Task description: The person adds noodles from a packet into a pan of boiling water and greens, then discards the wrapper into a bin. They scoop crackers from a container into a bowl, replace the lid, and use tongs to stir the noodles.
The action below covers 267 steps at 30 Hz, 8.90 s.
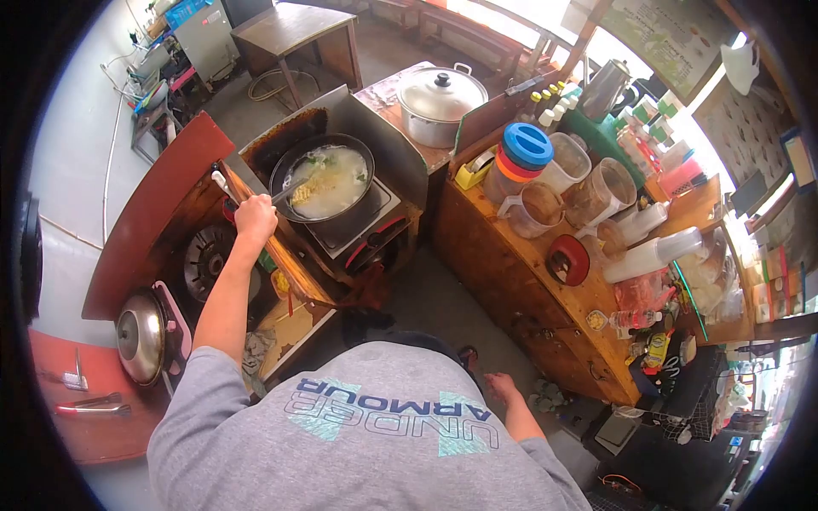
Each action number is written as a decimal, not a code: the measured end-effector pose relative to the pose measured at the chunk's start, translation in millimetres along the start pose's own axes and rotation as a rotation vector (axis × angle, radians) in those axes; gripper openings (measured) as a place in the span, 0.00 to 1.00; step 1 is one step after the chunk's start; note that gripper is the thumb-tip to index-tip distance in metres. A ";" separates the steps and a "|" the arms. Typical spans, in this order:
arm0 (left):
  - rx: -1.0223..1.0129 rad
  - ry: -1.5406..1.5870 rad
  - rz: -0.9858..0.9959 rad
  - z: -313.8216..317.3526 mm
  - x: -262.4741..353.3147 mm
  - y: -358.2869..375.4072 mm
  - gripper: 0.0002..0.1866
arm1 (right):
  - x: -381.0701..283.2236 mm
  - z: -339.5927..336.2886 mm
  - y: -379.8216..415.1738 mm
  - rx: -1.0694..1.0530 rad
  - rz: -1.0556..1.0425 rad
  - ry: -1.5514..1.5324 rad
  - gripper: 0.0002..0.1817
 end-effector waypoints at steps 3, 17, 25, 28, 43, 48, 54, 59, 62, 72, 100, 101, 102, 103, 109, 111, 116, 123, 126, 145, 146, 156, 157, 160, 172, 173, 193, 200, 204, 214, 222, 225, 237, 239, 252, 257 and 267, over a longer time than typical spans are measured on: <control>-0.020 0.044 -0.067 -12.4 -11.9 5.0 0.07 | -20.8 2.0 26.5 0.032 0.233 -0.200 0.19; -0.025 -0.013 -0.010 0.6 -3.1 -6.2 0.08 | -7.1 6.0 18.8 -0.023 0.157 -0.145 0.15; -0.042 0.007 -0.190 -34.5 -26.0 22.0 0.08 | -9.1 8.6 17.3 -0.064 0.107 0.024 0.14; -0.059 -0.011 -0.218 -45.6 -18.0 32.0 0.08 | -30.9 8.3 40.3 -0.009 0.319 -0.159 0.15; -0.149 -0.029 -0.172 -21.5 -17.7 51.1 0.10 | -32.4 -16.6 22.6 -0.155 -0.128 -0.179 0.10; -0.025 0.111 -0.181 -18.0 -2.2 88.0 0.16 | -43.2 -50.1 30.1 -0.136 0.121 -0.117 0.11; -0.034 0.221 -0.201 2.5 28.9 125.9 0.17 | 35.9 -99.4 -38.8 -0.297 -0.051 0.121 0.13; -0.044 0.212 -0.248 18.8 42.5 136.4 0.16 | 16.2 -127.7 -28.8 -0.193 0.197 -0.318 0.15; 0.020 0.253 -0.324 15.5 54.6 142.1 0.15 | 9.8 -138.5 -21.4 -0.199 0.204 -0.279 0.16; 0.037 0.316 -0.422 30.6 72.8 163.0 0.17 | 40.9 -174.1 6.9 -0.270 0.079 0.001 0.11; 0.408 1.820 -0.232 -32.7 -152.2 385.2 0.21 | -96.1 -166.3 -76.3 -0.364 0.222 0.223 0.27; 0.398 1.745 -0.318 -32.8 -177.5 393.0 0.22 | -101.2 -158.4 -79.7 -0.357 0.222 0.223 0.26; 0.434 1.594 -0.426 -43.8 -190.2 398.3 0.16 | -103.4 -150.6 -84.0 -0.353 0.222 0.224 0.25; 0.455 1.588 -0.442 -49.4 -208.9 401.2 0.16 | -86.4 -148.0 -108.3 -0.364 0.214 0.244 0.25; 0.467 0.222 -0.937 -118.1 -283.7 443.5 0.17 | -168.0 -51.3 -161.6 -0.589 -0.185 0.884 0.14; 0.386 0.082 -1.078 -146.8 -295.9 455.0 0.18 | -229.9 7.3 -173.0 -0.671 -0.250 0.991 0.14; 0.501 -0.601 -0.888 -170.4 -382.9 485.5 0.08 | -313.2 104.2 -170.1 -0.777 -0.336 1.115 0.14; 0.422 -0.834 -0.740 -222.7 -442.3 513.0 0.08 | -358.4 154.0 -172.4 -0.772 -0.379 1.084 0.13; 0.499 -0.853 -0.697 -238.8 -458.4 530.3 0.12 | -361.9 169.3 -173.5 -0.769 -0.386 1.047 0.13; 0.307 -0.830 -0.659 -203.9 -514.1 570.4 0.17 | -348.9 169.9 -157.5 -0.672 -0.382 0.822 0.11; 0.298 -0.839 -0.671 -203.3 -512.7 570.9 0.18 | -350.3 167.3 -156.2 -0.668 -0.381 0.820 0.11; 0.436 -0.680 -0.844 -149.0 -408.3 583.0 0.22 | -360.2 54.5 -127.2 -0.662 -0.212 1.023 0.10; 0.590 -0.528 -0.949 -135.5 -381.6 594.5 0.21 | -362.4 47.9 -125.0 -0.666 -0.195 1.043 0.10; 1.006 -0.053 -0.836 -16.2 -320.2 607.5 0.09 | -368.1 40.7 -119.3 -0.665 -0.166 1.068 0.10; 0.741 0.601 -2.331 357.4 -236.8 790.3 0.23 | -422.1 92.5 -114.8 -0.635 -0.176 1.107 0.09; 0.812 0.561 -2.329 362.6 -241.4 800.3 0.25 | -420.2 98.9 -112.5 -0.632 -0.179 1.102 0.09; 1.354 1.739 -1.640 394.2 -259.7 806.4 0.11 | -400.6 128.9 -100.6 -0.598 -0.063 0.996 0.16; 0.687 1.662 -1.490 332.5 -233.0 723.8 0.09 | -376.5 120.2 -112.6 -0.662 -0.200 0.772 0.16; 0.230 1.176 -1.052 254.9 -188.7 610.7 0.12 | -336.0 101.7 -131.0 -0.505 -0.010 0.723 0.21; 0.065 0.924 0.282 40.9 -12.7 346.2 0.07 | -440.2 117.2 38.9 -0.572 -0.424 0.763 0.26; 0.078 0.425 0.958 3.4 157.9 262.6 0.08 | -420.2 49.7 111.7 -0.730 -0.339 -0.398 0.29; 0.114 0.334 1.084 12.1 206.5 255.4 0.08 | -386.1 15.5 109.7 -0.503 -0.348 -0.413 0.18; -0.191 0.283 1.149 37.6 292.1 242.9 0.07 | -241.2 -128.9 118.3 0.418 -0.174 0.457 0.21; -0.247 0.289 1.071 50.6 291.7 242.7 0.08 | -210.6 -156.0 115.1 0.440 -0.139 0.381 0.21; -0.427 0.372 0.858 68.0 320.4 266.7 0.08 | -101.5 -260.9 48.5 0.339 -0.479 -0.670 0.15; -0.432 0.378 0.786 71.7 315.2 279.5 0.07 | -104.3 -283.3 2.5 0.311 -0.541 -0.568 0.16; -0.557 0.404 0.625 74.4 301.7 301.9 0.10 | -126.7 -271.4 -23.8 0.265 -0.647 -0.557 0.13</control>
Point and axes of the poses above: each hand's wrist, its own y-axis away from the middle knuckle, its own z-axis out of the palm, x = y × z, the point moved 4 cm from there along -y, towards the middle knuckle, and after that the axes turned 15 degrees about -x, right-handed, at the moved point
